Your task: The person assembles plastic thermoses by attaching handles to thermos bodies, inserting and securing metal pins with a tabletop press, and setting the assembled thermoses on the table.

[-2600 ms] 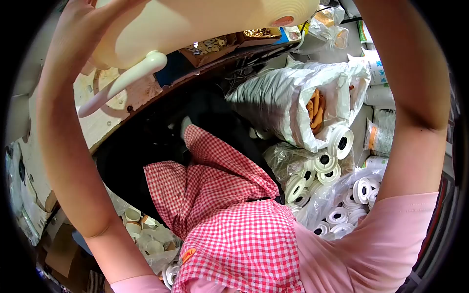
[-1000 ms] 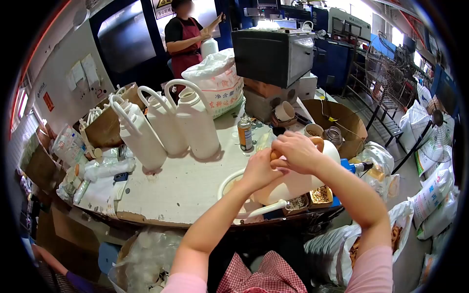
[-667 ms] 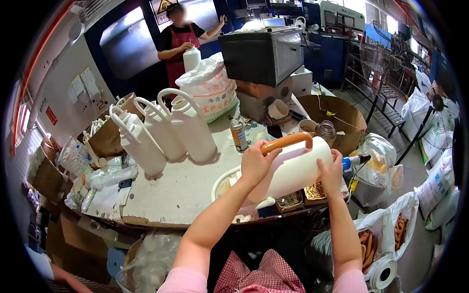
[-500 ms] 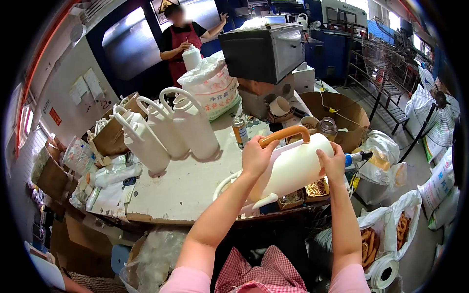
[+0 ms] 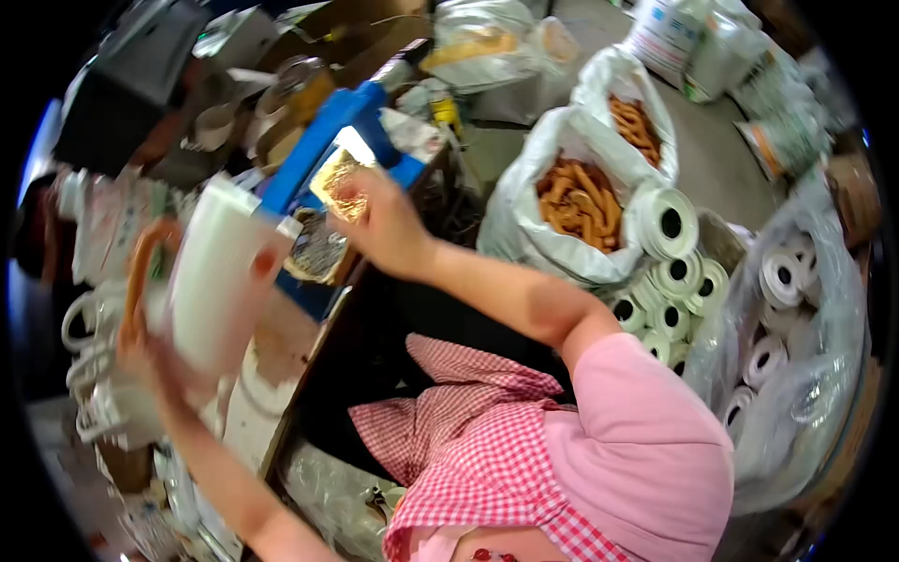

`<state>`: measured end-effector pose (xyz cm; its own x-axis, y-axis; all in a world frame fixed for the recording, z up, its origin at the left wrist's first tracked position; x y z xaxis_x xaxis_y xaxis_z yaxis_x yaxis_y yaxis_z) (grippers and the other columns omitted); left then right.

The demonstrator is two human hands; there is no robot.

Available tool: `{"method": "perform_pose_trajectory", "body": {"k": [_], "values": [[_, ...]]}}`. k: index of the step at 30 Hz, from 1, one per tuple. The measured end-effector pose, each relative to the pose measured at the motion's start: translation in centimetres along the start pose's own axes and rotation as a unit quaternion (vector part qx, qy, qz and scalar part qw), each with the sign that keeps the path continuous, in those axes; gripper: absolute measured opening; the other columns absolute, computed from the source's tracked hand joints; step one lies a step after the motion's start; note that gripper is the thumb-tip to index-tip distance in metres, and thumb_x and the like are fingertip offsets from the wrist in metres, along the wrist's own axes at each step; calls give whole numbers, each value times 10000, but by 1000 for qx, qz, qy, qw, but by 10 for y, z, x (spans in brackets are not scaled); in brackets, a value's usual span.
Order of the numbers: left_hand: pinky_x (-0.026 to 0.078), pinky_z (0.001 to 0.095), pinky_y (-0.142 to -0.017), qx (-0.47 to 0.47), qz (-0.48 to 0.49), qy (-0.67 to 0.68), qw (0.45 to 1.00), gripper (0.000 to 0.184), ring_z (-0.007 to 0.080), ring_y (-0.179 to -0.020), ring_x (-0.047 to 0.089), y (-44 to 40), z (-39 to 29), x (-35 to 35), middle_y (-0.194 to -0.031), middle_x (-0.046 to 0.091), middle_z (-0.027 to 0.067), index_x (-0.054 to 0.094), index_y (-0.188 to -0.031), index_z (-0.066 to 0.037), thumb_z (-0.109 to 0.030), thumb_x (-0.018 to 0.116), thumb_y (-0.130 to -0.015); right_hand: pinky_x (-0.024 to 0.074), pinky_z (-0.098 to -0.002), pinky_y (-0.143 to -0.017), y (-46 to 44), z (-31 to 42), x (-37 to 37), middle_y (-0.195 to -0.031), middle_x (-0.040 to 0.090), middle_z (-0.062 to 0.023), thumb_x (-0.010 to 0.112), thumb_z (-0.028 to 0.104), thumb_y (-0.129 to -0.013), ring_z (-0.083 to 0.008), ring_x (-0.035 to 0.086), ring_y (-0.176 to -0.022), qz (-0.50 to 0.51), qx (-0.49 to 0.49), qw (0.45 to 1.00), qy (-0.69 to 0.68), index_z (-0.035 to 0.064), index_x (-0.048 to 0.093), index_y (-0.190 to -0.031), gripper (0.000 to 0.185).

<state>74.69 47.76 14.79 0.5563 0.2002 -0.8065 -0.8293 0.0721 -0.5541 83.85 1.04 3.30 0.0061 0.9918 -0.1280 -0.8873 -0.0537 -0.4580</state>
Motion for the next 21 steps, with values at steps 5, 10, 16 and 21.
{"method": "perform_pose_trajectory", "body": {"k": [5, 10, 16, 21], "values": [[270, 244, -428, -418, -147, 350, 826, 290, 58, -494, 332, 125, 19, -101, -596, 379, -45, 584, -816, -52, -276, 635, -992, 493, -334, -714, 108, -87, -100, -814, 624, -67, 699, 124, -896, -199, 599, -731, -55, 118, 991, 31, 57, 661, -888, 78], [310, 215, -440, -514, -110, 412, 744, 252, 56, -485, 363, 237, 10, -105, -586, 371, -52, 599, -894, -50, -282, 566, -987, 460, -295, -696, 106, -115, -242, -809, 609, -63, 660, 184, -965, -161, 559, -724, -242, 115, 945, 186, 14, 653, -872, 194], [258, 208, -448, -495, -161, 457, 721, 203, 44, -511, 338, 264, -39, -93, -618, 385, -57, 505, -768, -86, -123, 618, -933, 495, -302, -700, -8, -38, -38, -883, 669, -100, 700, 56, -889, -217, 634, -771, 96, -48, 991, 78, 10, 698, -933, 63], [315, 189, -499, -517, -127, 359, 766, 146, 32, -533, 387, 257, -61, -104, -629, 472, -39, 534, -831, -57, -106, 637, -923, 563, -409, -760, -54, -94, 87, -933, 729, -134, 582, 109, -874, -320, 716, -874, 334, -35, 811, 478, 104, 752, -930, 179]]}}
Point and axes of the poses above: each hand's wrist, its own y-axis away from the middle knuckle, its own x-axis out of the palm, z = x × y, the point moved 9 cm from there along -y, towards the middle knuckle
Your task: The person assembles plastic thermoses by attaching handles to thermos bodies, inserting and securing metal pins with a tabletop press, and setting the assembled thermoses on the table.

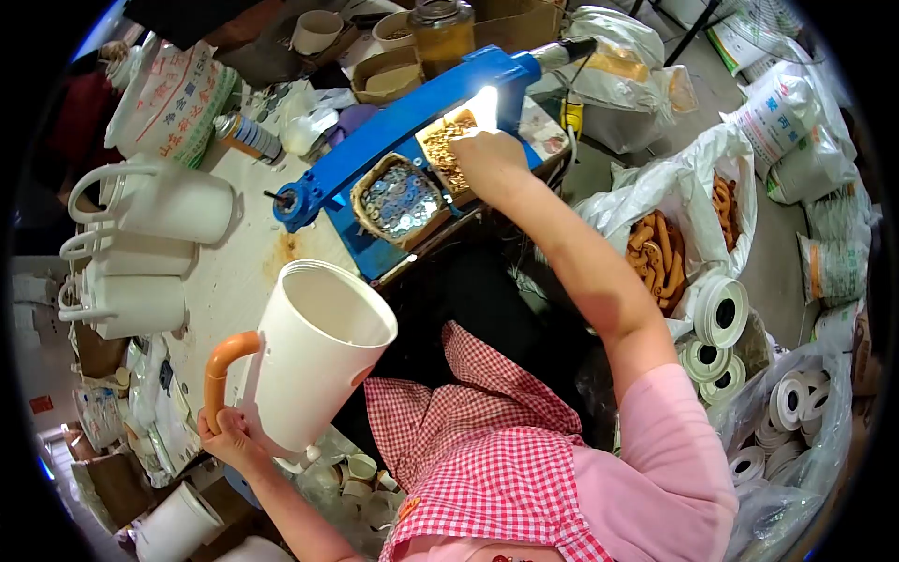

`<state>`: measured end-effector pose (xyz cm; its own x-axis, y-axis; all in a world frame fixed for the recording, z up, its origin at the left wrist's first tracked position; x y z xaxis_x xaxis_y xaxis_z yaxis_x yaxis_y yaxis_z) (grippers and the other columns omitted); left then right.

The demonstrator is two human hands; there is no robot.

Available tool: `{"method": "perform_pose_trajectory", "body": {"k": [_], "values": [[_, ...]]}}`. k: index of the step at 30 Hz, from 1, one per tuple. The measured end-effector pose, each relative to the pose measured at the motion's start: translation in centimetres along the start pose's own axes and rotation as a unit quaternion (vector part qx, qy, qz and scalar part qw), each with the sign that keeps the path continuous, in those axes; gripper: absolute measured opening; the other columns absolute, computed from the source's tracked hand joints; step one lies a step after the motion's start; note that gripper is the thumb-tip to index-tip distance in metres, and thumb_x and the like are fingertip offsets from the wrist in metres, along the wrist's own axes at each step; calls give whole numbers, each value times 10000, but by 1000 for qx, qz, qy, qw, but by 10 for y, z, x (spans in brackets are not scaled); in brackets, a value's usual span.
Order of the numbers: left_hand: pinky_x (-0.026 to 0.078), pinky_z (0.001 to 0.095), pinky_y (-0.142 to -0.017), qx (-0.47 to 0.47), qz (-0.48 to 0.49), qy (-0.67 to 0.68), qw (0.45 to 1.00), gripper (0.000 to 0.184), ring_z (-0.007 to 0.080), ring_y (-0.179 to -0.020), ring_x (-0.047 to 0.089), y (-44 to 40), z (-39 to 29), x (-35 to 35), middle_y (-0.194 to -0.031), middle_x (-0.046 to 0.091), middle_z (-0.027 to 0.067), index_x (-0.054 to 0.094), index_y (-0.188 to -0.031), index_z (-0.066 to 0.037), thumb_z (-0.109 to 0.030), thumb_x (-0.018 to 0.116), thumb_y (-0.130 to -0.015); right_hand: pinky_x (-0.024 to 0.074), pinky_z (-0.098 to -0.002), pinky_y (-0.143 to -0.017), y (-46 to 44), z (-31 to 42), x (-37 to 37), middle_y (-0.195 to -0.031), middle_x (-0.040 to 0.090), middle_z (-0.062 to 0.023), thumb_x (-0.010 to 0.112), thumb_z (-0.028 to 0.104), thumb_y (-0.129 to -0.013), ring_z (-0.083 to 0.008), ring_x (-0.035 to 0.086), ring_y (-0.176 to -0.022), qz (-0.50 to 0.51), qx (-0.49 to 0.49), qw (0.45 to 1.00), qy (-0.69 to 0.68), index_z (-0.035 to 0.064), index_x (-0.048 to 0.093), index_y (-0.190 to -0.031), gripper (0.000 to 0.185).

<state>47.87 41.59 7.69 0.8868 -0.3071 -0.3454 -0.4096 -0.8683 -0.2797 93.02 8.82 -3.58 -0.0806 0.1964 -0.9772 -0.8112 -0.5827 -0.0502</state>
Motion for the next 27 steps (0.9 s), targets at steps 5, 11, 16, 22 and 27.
{"method": "perform_pose_trajectory", "body": {"k": [5, 11, 16, 22, 27], "values": [[317, 189, -496, -12, -6, 29, 999, 105, 34, -536, 404, 2, 5, 0, -640, 501, -27, 555, -883, -40, -77, 653, -870, 565, -416, -774, -20, -3, 19, -890, 734, -129, 629, 120, -826, -309, 720, -862, 39, -8, 999, -1, 105, 748, -866, 127], [318, 189, -513, -11, 18, 76, 997, 243, 40, -552, 412, 0, 18, -5, -653, 498, -30, 564, -917, -32, -184, 750, -882, 544, -413, -787, -9, 1, 6, -886, 727, -101, 704, 159, -796, -291, 703, -884, 78, 1, 991, -108, 100, 729, -889, 113], [309, 194, -521, -35, -11, 74, 997, 151, 39, -551, 390, 4, 23, -4, -656, 484, -25, 559, -920, -28, -68, 694, -867, 549, -374, -741, -2, -11, -8, -875, 729, -89, 698, 154, -820, -234, 714, -808, -75, 5, 962, -261, 96, 722, -936, 132], [373, 187, -567, -38, -27, 81, 996, 184, 52, -620, 461, 10, 24, -10, -752, 548, -16, 596, -900, -21, -24, 710, -756, 537, -246, -757, 24, 28, -47, -908, 707, -44, 760, -19, -821, -101, 664, -829, -131, -12, 813, -567, 4, 672, -960, 166], [434, 209, -643, -49, -8, 88, 995, 258, 78, -706, 511, 12, 29, -9, -824, 564, -18, 608, -903, -19, -35, 757, -692, 549, -243, -812, -13, 125, -95, -923, 702, -47, 770, -53, -794, -109, 674, -866, -75, -88, 769, -628, 1, 658, -941, 192]]}}
Point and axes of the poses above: each hand's wrist, its own y-axis away from the middle knuckle, its own x-axis out of the palm, z = x × y, the point moved 9 cm from there along -y, towards the middle knuckle
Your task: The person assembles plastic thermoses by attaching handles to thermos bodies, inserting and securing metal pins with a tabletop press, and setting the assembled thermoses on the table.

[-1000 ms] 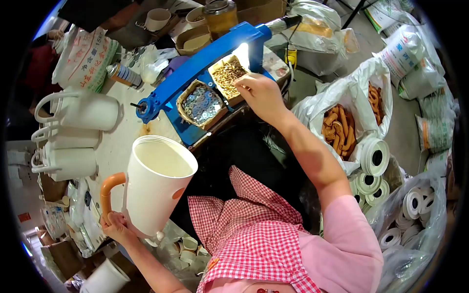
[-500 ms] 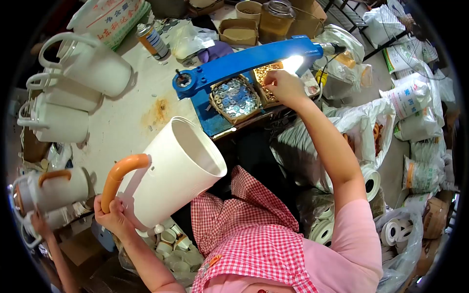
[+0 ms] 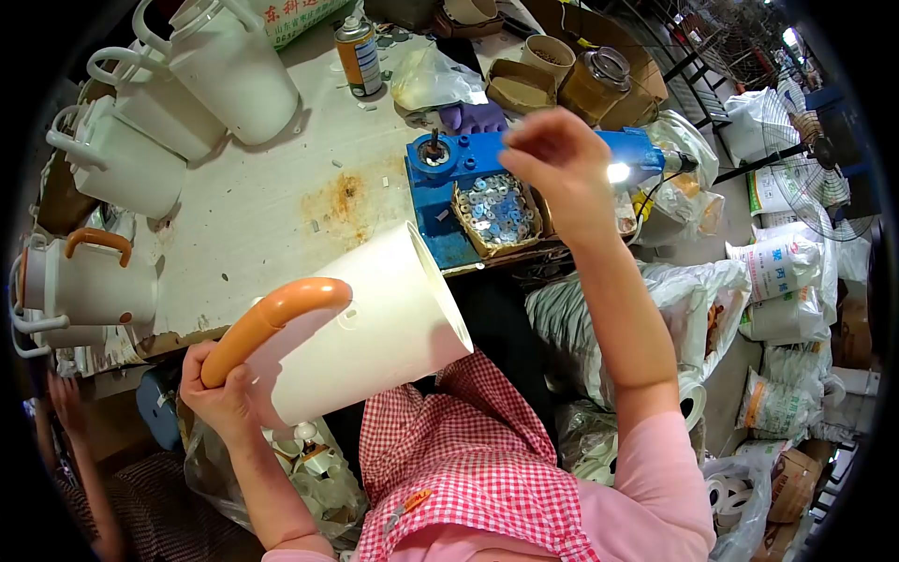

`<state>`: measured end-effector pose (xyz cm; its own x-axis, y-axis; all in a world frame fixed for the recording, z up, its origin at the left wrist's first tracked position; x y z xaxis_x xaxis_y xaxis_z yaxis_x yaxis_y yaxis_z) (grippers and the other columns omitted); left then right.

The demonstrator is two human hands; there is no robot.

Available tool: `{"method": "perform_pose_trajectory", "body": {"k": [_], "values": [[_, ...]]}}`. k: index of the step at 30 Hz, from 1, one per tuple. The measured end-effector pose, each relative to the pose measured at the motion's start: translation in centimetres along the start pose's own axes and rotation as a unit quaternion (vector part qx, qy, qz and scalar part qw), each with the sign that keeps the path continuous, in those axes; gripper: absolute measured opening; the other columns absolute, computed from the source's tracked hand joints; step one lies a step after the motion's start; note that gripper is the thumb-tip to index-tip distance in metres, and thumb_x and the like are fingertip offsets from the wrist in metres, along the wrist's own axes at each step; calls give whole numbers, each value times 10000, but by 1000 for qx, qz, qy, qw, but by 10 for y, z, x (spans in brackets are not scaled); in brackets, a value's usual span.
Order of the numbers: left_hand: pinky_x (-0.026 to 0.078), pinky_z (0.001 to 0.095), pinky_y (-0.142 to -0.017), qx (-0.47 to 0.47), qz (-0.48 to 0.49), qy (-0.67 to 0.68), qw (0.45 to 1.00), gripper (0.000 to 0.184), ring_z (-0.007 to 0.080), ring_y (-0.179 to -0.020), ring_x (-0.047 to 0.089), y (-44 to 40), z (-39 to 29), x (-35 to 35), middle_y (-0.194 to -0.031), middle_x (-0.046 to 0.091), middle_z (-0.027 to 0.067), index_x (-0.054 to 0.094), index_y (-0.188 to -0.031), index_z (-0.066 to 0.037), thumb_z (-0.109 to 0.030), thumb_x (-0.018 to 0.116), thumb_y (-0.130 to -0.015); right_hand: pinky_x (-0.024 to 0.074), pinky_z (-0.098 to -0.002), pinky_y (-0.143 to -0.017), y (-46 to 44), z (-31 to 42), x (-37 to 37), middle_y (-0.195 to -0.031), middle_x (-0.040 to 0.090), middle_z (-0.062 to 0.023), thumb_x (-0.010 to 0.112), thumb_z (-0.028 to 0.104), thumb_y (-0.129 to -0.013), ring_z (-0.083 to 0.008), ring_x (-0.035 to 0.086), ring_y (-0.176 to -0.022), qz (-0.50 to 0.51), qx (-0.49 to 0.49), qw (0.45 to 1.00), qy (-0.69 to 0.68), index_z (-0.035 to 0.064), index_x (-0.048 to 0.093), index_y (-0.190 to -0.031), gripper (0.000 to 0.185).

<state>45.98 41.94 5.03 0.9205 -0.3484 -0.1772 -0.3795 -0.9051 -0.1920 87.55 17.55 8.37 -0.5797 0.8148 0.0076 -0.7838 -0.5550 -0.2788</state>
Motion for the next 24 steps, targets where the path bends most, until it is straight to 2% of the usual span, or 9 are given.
{"method": "perform_pose_trajectory", "body": {"k": [3, 5, 6, 8, 14, 16, 17, 19, 24], "values": [[428, 209, -644, -12, 6, -23, 1000, 275, 75, -703, 507, -1, 1, 2, -822, 563, -16, 606, -904, -14, -52, 778, -692, 547, -239, -792, -31, 2, 47, -901, 692, -33, 764, -65, -783, -100, 664, -842, 78, -7, 994, -77, 3, 656, -934, 198], [375, 180, -581, 46, 9, -10, 999, 166, 44, -627, 467, 0, -12, 6, -759, 551, -19, 595, -894, -17, -44, 688, -758, 539, -232, -768, -38, -3, 65, -876, 676, -20, 758, -71, -771, -85, 644, -805, 121, 13, 993, -12, 9, 655, -938, 212], [375, 180, -581, 44, 5, -7, 999, 166, 44, -627, 467, 0, -12, 6, -759, 551, -19, 595, -894, -17, -44, 688, -758, 542, -241, -829, -38, -5, 67, -943, 686, -39, 749, -96, -784, -94, 655, -871, 140, 19, 990, 12, 4, 650, -967, 231], [396, 198, -608, 26, 8, 27, 999, 288, 73, -683, 491, 1, -10, 4, -797, 543, -12, 593, -883, -9, -65, 794, -684, 543, -237, -816, -41, 2, 67, -933, 686, -35, 748, -92, -784, -90, 655, -863, 152, 9, 987, 53, 4, 652, -964, 225], [391, 212, -638, 13, 2, 26, 1000, 370, 75, -686, 472, -2, -2, 1, -782, 525, -15, 590, -889, -15, -155, 868, -691, 525, -223, -744, -49, 23, 76, -863, 667, -2, 731, -77, -781, -65, 619, -775, 191, -37, 967, 164, 4, 662, -915, 171], [390, 213, -644, 20, 13, 22, 999, 368, 77, -691, 470, -2, -2, 1, -787, 524, -15, 591, -891, -12, -152, 866, -691, 508, -264, -664, -51, 36, 85, -751, 652, -27, 703, -29, -741, -94, 589, -682, 227, -69, 944, 229, -19, 650, -848, 120], [389, 214, -651, 29, 25, 18, 999, 366, 79, -697, 469, -2, -4, 2, -792, 523, -14, 593, -894, -10, -150, 864, -692, 508, -264, -664, -54, 44, 88, -751, 652, -27, 703, -29, -741, -94, 589, -682, 228, -69, 944, 229, -19, 650, -848, 120], [386, 211, -655, 25, 29, 17, 999, 354, 79, -705, 470, 0, -6, 4, -799, 522, -14, 593, -895, -9, -137, 852, -691, 516, -244, -713, -52, 49, 99, -776, 646, -7, 697, -53, -785, -71, 606, -736, 283, -82, 891, 345, -15, 651, -857, 93], [382, 205, -658, 39, 21, 11, 999, 330, 80, -707, 472, 2, -8, 4, -800, 528, -10, 593, -899, -7, -117, 824, -690, 515, -244, -710, -50, 44, 92, -776, 644, -12, 691, -40, -799, -78, 605, -732, 269, -87, 917, 281, -16, 658, -871, 82]]}}
Point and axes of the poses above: each hand's wrist, its own y-axis away from the middle knuckle, its own x-axis out of the palm, z = x × y, the point moved 9 cm from there along -y, towards the middle knuckle
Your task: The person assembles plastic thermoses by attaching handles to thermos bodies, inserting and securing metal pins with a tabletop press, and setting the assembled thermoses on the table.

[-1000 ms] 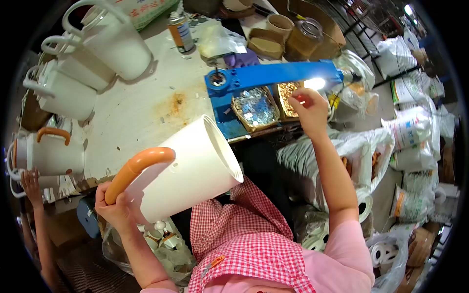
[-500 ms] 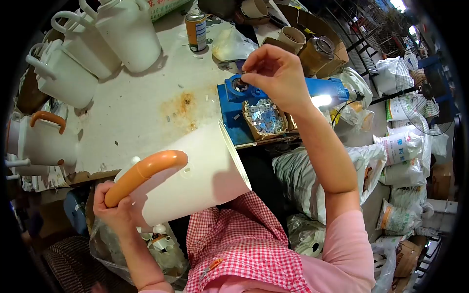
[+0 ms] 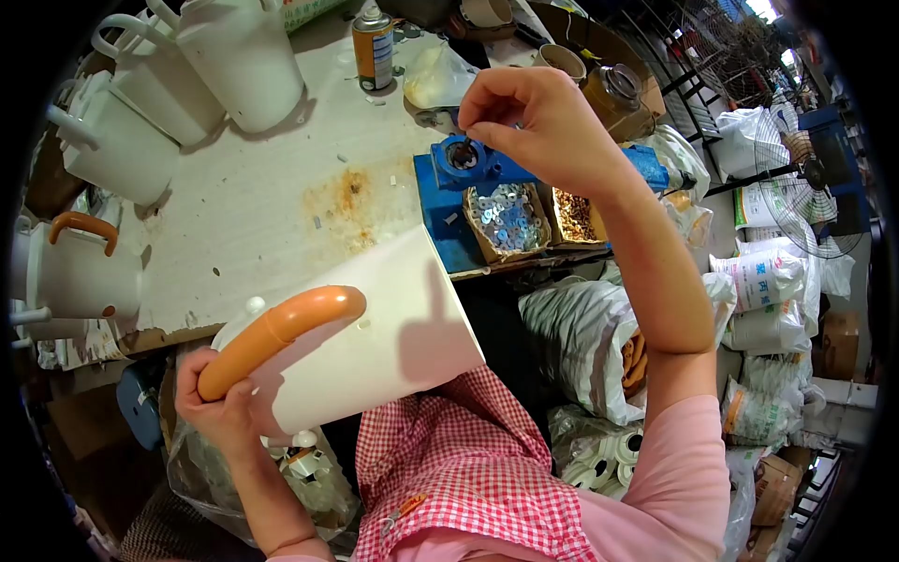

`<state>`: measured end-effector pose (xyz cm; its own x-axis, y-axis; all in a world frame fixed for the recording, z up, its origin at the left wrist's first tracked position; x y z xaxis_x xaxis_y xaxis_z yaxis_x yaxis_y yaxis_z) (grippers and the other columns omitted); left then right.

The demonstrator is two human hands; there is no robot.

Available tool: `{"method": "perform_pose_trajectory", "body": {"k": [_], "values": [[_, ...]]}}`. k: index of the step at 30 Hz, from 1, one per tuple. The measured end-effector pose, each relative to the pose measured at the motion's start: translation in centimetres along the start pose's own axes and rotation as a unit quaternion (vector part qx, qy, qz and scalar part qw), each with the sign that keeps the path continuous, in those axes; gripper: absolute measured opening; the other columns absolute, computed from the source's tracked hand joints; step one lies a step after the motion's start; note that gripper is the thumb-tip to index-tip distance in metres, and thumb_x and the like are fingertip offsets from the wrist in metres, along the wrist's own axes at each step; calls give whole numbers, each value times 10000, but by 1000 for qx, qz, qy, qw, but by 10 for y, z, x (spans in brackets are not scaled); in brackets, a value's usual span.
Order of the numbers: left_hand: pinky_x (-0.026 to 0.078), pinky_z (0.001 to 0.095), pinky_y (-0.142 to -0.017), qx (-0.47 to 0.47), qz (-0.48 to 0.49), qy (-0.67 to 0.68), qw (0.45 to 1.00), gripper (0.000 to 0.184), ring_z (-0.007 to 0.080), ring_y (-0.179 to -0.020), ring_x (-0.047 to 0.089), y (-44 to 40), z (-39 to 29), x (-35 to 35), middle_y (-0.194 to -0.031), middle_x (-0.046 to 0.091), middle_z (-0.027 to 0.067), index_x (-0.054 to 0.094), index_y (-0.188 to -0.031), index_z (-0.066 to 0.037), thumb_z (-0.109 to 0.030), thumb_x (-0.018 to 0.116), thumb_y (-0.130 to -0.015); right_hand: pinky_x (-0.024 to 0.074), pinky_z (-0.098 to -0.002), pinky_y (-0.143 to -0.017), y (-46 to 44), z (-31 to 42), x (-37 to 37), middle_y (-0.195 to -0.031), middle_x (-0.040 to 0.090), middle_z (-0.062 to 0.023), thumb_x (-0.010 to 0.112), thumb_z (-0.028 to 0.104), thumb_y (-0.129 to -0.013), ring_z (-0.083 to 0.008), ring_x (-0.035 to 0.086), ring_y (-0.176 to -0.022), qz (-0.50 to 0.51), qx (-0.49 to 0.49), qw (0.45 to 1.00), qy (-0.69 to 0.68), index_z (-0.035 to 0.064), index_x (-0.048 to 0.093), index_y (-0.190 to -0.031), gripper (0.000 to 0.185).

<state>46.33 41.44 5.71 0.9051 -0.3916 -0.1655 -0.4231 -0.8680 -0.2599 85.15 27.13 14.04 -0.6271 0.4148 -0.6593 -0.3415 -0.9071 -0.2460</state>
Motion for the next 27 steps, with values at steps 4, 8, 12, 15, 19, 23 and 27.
{"method": "perform_pose_trajectory", "body": {"k": [4, 8, 12, 15, 19, 23, 27], "values": [[396, 209, -660, -30, 5, 2, 1000, 335, 81, -720, 484, 1, 7, -5, -820, 548, -6, 595, -903, -5, -121, 825, -689, 539, -294, -732, 2, 1, -1, -772, 681, -63, 672, 8, -789, -144, 642, -723, -14, -9, 999, 31, -7, 678, -893, 105], [404, 210, -670, -25, -4, 2, 1000, 307, 82, -737, 484, 1, 9, -7, -828, 543, -5, 586, -887, -8, -104, 805, -694, 531, -268, -699, 16, -3, -10, -796, 694, -32, 701, 36, -849, -127, 630, -695, -120, -35, 988, -97, 14, 706, -924, 79], [344, 185, -561, 32, -19, -5, 999, 171, 48, -626, 434, 1, 0, -7, -786, 555, 6, 578, -924, -11, -32, 623, -760, 532, -264, -703, 84, -55, 2, -830, 712, -40, 717, 55, -852, -142, 651, -703, -131, 118, 969, -175, 52, 736, -959, 109], [407, 210, -685, -25, -26, -30, 999, 245, 88, -731, 477, 2, 5, -10, -825, 539, -2, 579, -873, -6, -20, 700, -660, 563, -357, -745, 119, -115, 52, -887, 738, -100, 695, 128, -849, -266, 703, -758, -16, 188, 981, 40, 88, 757, -999, 166], [409, 214, -688, -45, -19, -37, 998, 245, 95, -733, 476, 0, 5, -3, -831, 536, -4, 570, -863, -9, -10, 680, -644, 542, -436, -843, 108, -140, 70, -979, 714, -86, 681, 152, -797, -328, 675, -939, -49, 165, 967, 189, 106, 761, -973, 198], [408, 215, -692, -11, -9, -47, 999, 231, 93, -737, 475, 3, -2, 2, -828, 538, -3, 571, -865, -6, -8, 675, -659, 532, -427, -832, 103, -147, 79, -932, 678, -77, 672, 155, -799, -304, 660, -953, 12, 172, 962, 210, 128, 729, -889, 110], [355, 185, -567, 23, -22, -28, 999, 181, 44, -624, 445, 0, -5, 2, -771, 572, 3, 591, -917, -5, -35, 622, -741, 541, -384, -765, 111, -125, 61, -900, 689, -62, 668, 153, -813, -293, 673, -860, -45, 137, 975, 169, 116, 715, -881, 91]]}}
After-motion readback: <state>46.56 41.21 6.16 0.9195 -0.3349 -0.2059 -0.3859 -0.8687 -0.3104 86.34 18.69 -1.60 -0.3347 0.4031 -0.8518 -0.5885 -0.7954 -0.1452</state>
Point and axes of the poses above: each hand's wrist, its own y-axis away from the middle knuckle, its own x-axis out of the palm, z = x × y, the point moved 9 cm from there along -y, towards the middle knuckle
